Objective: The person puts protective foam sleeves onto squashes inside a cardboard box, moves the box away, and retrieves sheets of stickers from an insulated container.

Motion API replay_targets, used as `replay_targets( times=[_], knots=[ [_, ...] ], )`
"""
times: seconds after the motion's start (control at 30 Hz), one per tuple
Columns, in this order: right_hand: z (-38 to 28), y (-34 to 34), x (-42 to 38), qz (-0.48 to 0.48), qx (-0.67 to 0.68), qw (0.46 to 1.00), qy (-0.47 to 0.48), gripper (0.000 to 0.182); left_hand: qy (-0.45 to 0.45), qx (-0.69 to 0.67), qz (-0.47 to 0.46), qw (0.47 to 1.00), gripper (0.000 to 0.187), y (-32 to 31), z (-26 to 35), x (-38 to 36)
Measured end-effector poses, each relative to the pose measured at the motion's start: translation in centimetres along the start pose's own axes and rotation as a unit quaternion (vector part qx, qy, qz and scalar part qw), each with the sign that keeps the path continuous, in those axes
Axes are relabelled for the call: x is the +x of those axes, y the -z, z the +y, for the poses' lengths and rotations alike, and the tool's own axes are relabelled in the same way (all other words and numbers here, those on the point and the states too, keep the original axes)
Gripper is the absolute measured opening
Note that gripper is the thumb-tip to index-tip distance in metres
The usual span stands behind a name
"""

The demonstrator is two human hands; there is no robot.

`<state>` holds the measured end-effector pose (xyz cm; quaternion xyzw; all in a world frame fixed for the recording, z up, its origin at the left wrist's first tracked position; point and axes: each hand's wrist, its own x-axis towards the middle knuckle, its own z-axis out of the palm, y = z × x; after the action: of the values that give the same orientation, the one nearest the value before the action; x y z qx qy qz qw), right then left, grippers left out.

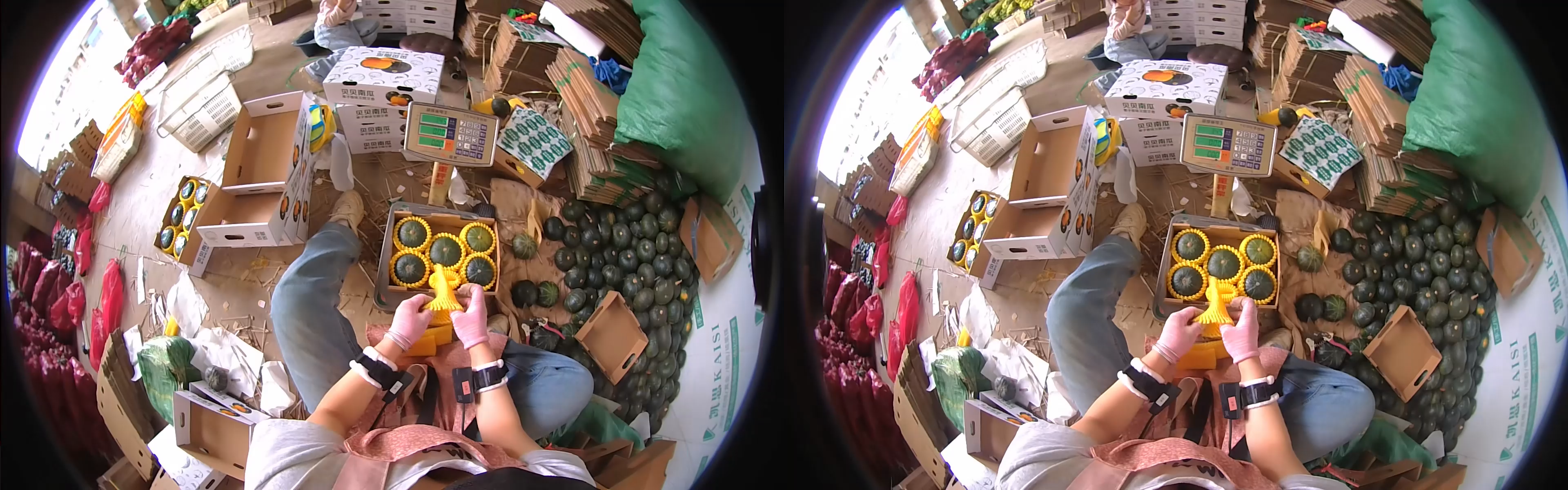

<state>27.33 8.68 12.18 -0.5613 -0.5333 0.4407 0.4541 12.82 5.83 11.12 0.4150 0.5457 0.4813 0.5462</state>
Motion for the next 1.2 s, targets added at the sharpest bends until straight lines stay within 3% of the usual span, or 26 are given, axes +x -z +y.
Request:
replay_targets(
  times=[0.03, 0.07, 0.1, 0.13, 0.17, 0.2, 0.23, 0.27, 0.37, 0.43, 0.47, 0.5, 0.53, 0.57, 0.6, 0.63, 0.7, 0.73, 0.83, 0.87, 0.97, 1.0, 1.03, 1.1, 1.17, 1.2],
  knots=[
    [0.4, 0.1, 0.0, -0.014, -0.089, 0.995, 0.052, 0.027, 0.108, -0.244, -0.024, 0.963, 0.022, 0.0, 1.8, -0.1],
    [1.0, 0.3, 0.0, -0.027, -0.176, 0.979, 0.103, 0.030, 0.208, -0.471, -0.048, 0.856, 0.022, 0.0, 2.7, -0.2],
    [3.2, 1.0, 0.4, -0.154, -0.093, 0.984, -0.012, 0.035, 0.100, -0.313, -0.063, 0.942, 0.021, 0.4, 2.0, -0.2],
    [3.4, 2.0, 0.4, -0.199, 0.158, 0.960, -0.120, 0.035, -0.013, -0.142, -0.077, 0.987, 0.021, 0.9, 1.1, 0.0],
    [3.8, 2.7, 0.4, -0.228, 0.396, 0.862, -0.219, 0.036, -0.125, 0.035, -0.088, 0.988, 0.020, 1.3, 0.1, 0.1],
    [1.4, 2.6, 0.1, -0.210, 0.492, 0.811, -0.236, 0.041, 0.152, -0.361, -0.150, 0.908, 0.022, 1.3, 4.1, -0.2],
    [-1.0, 2.4, -0.2, -0.187, 0.582, 0.751, -0.251, 0.045, 0.158, -0.364, -0.155, 0.905, 0.021, 1.5, 5.1, -0.3],
    [-1.0, 3.0, -0.3, -0.212, 0.577, 0.744, -0.264, 0.044, 0.165, -0.368, -0.159, 0.901, 0.020, 1.6, 5.6, -0.3],
    [-3.0, 2.6, 0.3, -0.247, 0.438, 0.823, -0.266, 0.038, 0.151, -0.349, -0.154, 0.912, 0.024, 0.3, 6.2, -0.7],
    [0.7, 1.0, 2.5, -0.244, 0.427, 0.800, -0.344, 0.021, 0.093, -0.329, -0.097, 0.935, 0.022, -1.2, 4.4, 0.0],
    [2.3, 0.5, 2.3, -0.105, 0.246, 0.939, -0.218, 0.020, 0.058, -0.308, -0.040, 0.949, 0.020, -1.9, 3.5, 0.4],
    [3.8, 0.0, 1.7, 0.042, 0.042, 0.995, -0.077, 0.021, 0.026, -0.282, 0.017, 0.959, 0.018, -2.5, 2.7, 0.9],
    [-0.4, 0.2, 1.4, 0.055, 0.130, 0.976, -0.167, 0.025, -0.035, -0.113, 0.093, 0.989, 0.016, -2.4, 2.5, 1.1],
    [1.0, 0.7, 1.5, 0.024, 0.187, 0.973, -0.135, 0.034, -0.092, 0.061, 0.160, 0.981, 0.015, -2.4, 2.1, 1.4],
    [0.6, 0.7, 1.6, -0.067, 0.194, 0.970, -0.134, 0.040, -0.140, 0.065, 0.200, 0.967, 0.016, -2.8, 3.0, 1.5],
    [-0.5, 0.7, 1.6, -0.154, 0.203, 0.958, -0.133, 0.047, -0.122, 0.093, 0.181, 0.971, 0.019, -2.4, 3.4, 1.5],
    [-4.2, 0.2, 0.9, -0.159, 0.008, 0.987, -0.004, 0.052, -0.169, 0.080, 0.189, 0.964, 0.026, -2.6, 3.7, 2.2],
    [-3.1, 0.4, 1.2, -0.168, -0.039, 0.985, -0.015, 0.058, -0.121, 0.023, 0.149, 0.981, 0.035, -2.6, 3.7, 2.2],
    [-2.0, 1.1, 3.2, -0.181, -0.167, 0.967, 0.069, 0.066, -0.139, -0.012, 0.110, 0.984, 0.038, -2.3, 3.6, 3.0],
    [-1.3, 1.0, 4.0, -0.222, -0.113, 0.968, 0.037, 0.073, -0.077, -0.077, 0.073, 0.991, 0.037, -2.2, 3.4, 3.1],
    [-2.3, 0.2, 7.3, -0.279, -0.143, 0.949, 0.021, 0.071, -0.016, -0.243, 0.052, 0.968, 0.036, -2.6, 3.4, 3.7],
    [-3.0, -0.2, 9.1, -0.247, -0.142, 0.958, -0.042, 0.069, 0.021, -0.192, 0.068, 0.979, 0.040, -2.7, 2.5, 3.7],
    [-2.0, -0.6, 11.0, -0.163, -0.183, 0.968, -0.053, 0.067, 0.075, -0.266, 0.042, 0.960, 0.050, -2.7, 1.8, 3.9],
    [-0.6, -1.7, 14.8, -0.026, -0.346, 0.912, 0.217, 0.062, 0.294, -0.379, -0.064, 0.875, 0.067, -2.0, -0.7, 3.7],
    [1.7, -2.4, 17.6, -0.028, -0.393, 0.872, 0.291, 0.055, 0.451, -0.484, -0.096, 0.743, 0.081, -2.4, -0.6, 3.8],
    [3.0, -2.8, 18.7, -0.026, -0.420, 0.844, 0.333, 0.050, 0.473, -0.505, -0.082, 0.717, 0.085, -2.6, -1.5, 3.9]
  ],
)
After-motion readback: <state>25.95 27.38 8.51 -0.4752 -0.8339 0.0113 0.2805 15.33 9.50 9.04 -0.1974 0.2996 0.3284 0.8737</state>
